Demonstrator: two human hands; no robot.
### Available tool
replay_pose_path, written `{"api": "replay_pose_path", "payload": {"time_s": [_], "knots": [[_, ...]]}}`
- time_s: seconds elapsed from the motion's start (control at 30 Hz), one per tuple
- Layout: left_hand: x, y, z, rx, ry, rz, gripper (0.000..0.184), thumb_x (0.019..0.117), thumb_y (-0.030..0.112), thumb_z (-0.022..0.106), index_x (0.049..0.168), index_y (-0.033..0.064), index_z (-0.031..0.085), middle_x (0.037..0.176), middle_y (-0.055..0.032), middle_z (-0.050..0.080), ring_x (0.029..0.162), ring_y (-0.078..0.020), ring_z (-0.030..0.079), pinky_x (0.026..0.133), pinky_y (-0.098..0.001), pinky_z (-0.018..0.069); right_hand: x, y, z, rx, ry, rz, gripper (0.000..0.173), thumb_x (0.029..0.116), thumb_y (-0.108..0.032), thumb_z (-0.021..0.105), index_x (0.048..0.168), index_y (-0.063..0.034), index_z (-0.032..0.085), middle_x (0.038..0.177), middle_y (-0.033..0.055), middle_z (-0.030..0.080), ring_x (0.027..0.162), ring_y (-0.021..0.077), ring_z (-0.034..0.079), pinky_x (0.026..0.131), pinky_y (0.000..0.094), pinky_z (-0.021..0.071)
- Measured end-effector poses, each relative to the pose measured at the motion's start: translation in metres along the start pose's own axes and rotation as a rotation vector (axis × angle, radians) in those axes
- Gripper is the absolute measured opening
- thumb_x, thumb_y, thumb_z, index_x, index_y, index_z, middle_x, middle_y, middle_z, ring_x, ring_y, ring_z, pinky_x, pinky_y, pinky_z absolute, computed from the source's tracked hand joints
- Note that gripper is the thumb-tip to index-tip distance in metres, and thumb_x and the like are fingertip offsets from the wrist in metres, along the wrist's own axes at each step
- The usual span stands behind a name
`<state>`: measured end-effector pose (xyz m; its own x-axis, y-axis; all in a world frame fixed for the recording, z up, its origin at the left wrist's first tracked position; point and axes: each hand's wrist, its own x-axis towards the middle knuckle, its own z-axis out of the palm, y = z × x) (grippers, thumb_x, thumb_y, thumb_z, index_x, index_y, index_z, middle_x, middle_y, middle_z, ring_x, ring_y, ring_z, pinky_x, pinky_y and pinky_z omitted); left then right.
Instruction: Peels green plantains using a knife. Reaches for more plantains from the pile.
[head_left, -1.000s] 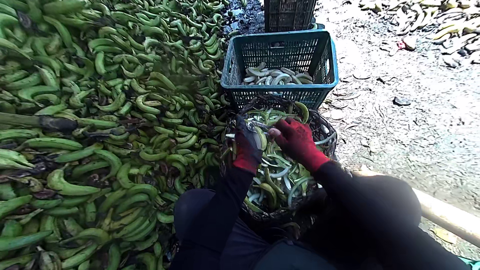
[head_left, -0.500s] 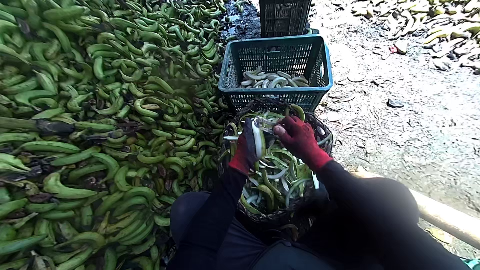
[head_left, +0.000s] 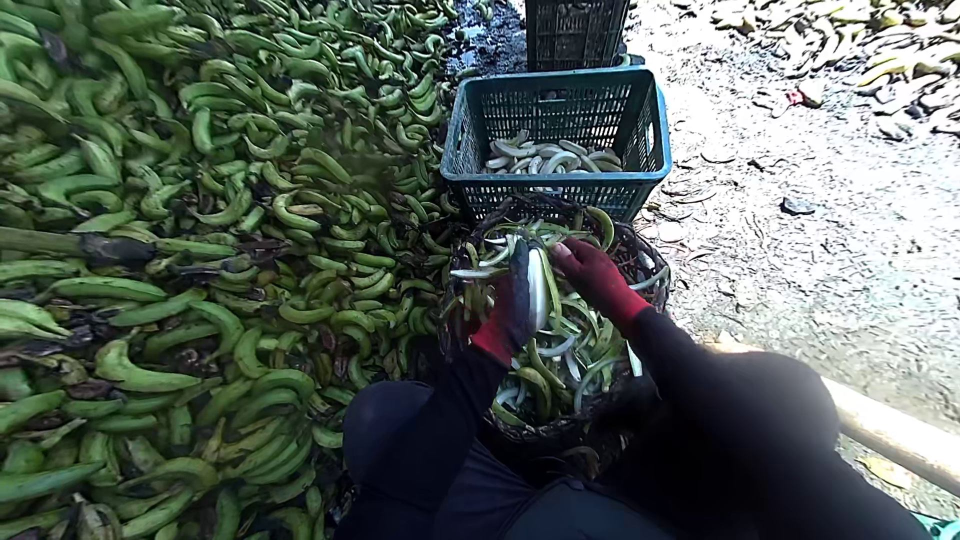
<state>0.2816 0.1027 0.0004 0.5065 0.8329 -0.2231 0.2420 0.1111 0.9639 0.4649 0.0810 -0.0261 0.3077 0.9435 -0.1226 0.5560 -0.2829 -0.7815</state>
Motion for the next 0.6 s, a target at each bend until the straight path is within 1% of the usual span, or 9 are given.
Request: {"api": "replay_pose_path", "payload": {"time_s": [0.07,0.1,0.13,0.17,0.23,0.3,0.4,0.53,0.6], "knots": [[0.007,-0.004,-0.006,-0.179,-0.132,-0.071,0.046,0.1065,0.057,0.037,0.136,0.0267,0.056,0.099,0.0011,0.063,0.076,-0.0084,0.059,0.064,-0.0284,0.0526,0.002,0.005,-0.005,0.136,0.030,0.093,0.053,0.1073,-0.056,0.039,0.119,-0.0117,0.066,0.099,0.0153,0.069,0.093,0.0330,0.066,0.084,0.0622,0.0512],[0.012,-0.005,-0.012,-0.313,-0.189,-0.103,0.041,0.1059,0.055,0.041,0.129,0.0254,0.059,0.088,0.0012,0.061,0.064,-0.0080,0.056,0.054,-0.0251,0.0499,-0.003,0.004,-0.006,0.111,0.073,0.060,0.052,0.1063,-0.058,0.040,0.117,-0.0136,0.066,0.099,0.0131,0.068,0.091,0.0316,0.066,0.081,0.0611,0.0514],[0.016,-0.007,-0.019,-0.444,-0.226,-0.122,0.036,0.1056,0.052,0.044,0.123,0.0241,0.061,0.084,0.0009,0.061,0.061,-0.0084,0.056,0.052,-0.0241,0.0498,-0.012,0.003,-0.005,0.031,0.111,-0.039,0.051,0.1051,-0.059,0.040,0.117,-0.0156,0.065,0.101,0.0104,0.067,0.089,0.0290,0.066,0.078,0.0585,0.0528],[0.019,-0.011,-0.027,-0.539,-0.234,-0.124,0.034,0.1054,0.049,0.046,0.119,0.0232,0.063,0.085,0.0008,0.064,0.064,-0.0085,0.059,0.053,-0.0240,0.0518,-0.022,0.002,-0.002,-0.084,0.150,-0.199,0.052,0.1038,-0.060,0.042,0.118,-0.0147,0.066,0.101,0.0092,0.067,0.085,0.0263,0.066,0.075,0.0546,0.0549],[0.032,-0.018,-0.037,-0.711,-0.254,-0.117,0.037,0.1045,0.046,0.046,0.122,0.0196,0.064,0.092,-0.0011,0.067,0.072,-0.0094,0.063,0.061,-0.0252,0.0548,-0.035,-0.003,0.003,-0.276,0.182,-0.499,0.059,0.0964,-0.063,0.049,0.112,-0.0102,0.071,0.103,0.0122,0.068,0.095,0.0298,0.065,0.089,0.0561,0.0492],[0.038,-0.012,-0.036,-0.832,-0.296,-0.143,0.044,0.1042,0.053,0.043,0.126,0.0187,0.061,0.090,-0.0005,0.064,0.066,-0.0073,0.059,0.057,-0.0215,0.0523,-0.040,-0.007,0.009,-0.385,0.226,-0.670,0.062,0.0940,-0.068,0.049,0.105,-0.0120,0.073,0.096,0.0121,0.068,0.093,0.0322,0.066,0.086,0.0569,0.0489],[0.027,-0.002,-0.026,-0.837,-0.267,-0.099,0.040,0.1040,0.050,0.046,0.127,0.0205,0.061,0.095,0.0011,0.066,0.070,-0.0057,0.062,0.060,-0.0210,0.0544,-0.040,-0.010,0.011,-0.378,0.210,-0.581,0.059,0.0956,-0.066,0.049,0.107,-0.0135,0.073,0.099,0.0117,0.068,0.093,0.0318,0.066,0.084,0.0564,0.0490],[0.010,-0.012,-0.013,-0.580,-0.078,0.057,0.037,0.1074,0.046,0.041,0.133,0.0274,0.060,0.116,0.0028,0.068,0.095,-0.0087,0.065,0.077,-0.0291,0.0563,-0.028,-0.005,0.015,-0.295,0.179,-0.321,0.055,0.0996,-0.062,0.047,0.113,-0.0140,0.070,0.100,0.0125,0.066,0.090,0.0326,0.065,0.078,0.0585,0.0502],[0.013,-0.015,-0.006,-0.606,-0.059,0.010,0.035,0.1065,0.049,0.041,0.123,0.0273,0.062,0.105,0.0046,0.068,0.089,-0.0076,0.065,0.072,-0.0287,0.0566,-0.023,-0.002,0.013,-0.239,0.181,-0.205,0.054,0.1010,-0.063,0.047,0.115,-0.0149,0.068,0.101,0.0137,0.065,0.086,0.0338,0.064,0.070,0.0593,0.0500]]}}
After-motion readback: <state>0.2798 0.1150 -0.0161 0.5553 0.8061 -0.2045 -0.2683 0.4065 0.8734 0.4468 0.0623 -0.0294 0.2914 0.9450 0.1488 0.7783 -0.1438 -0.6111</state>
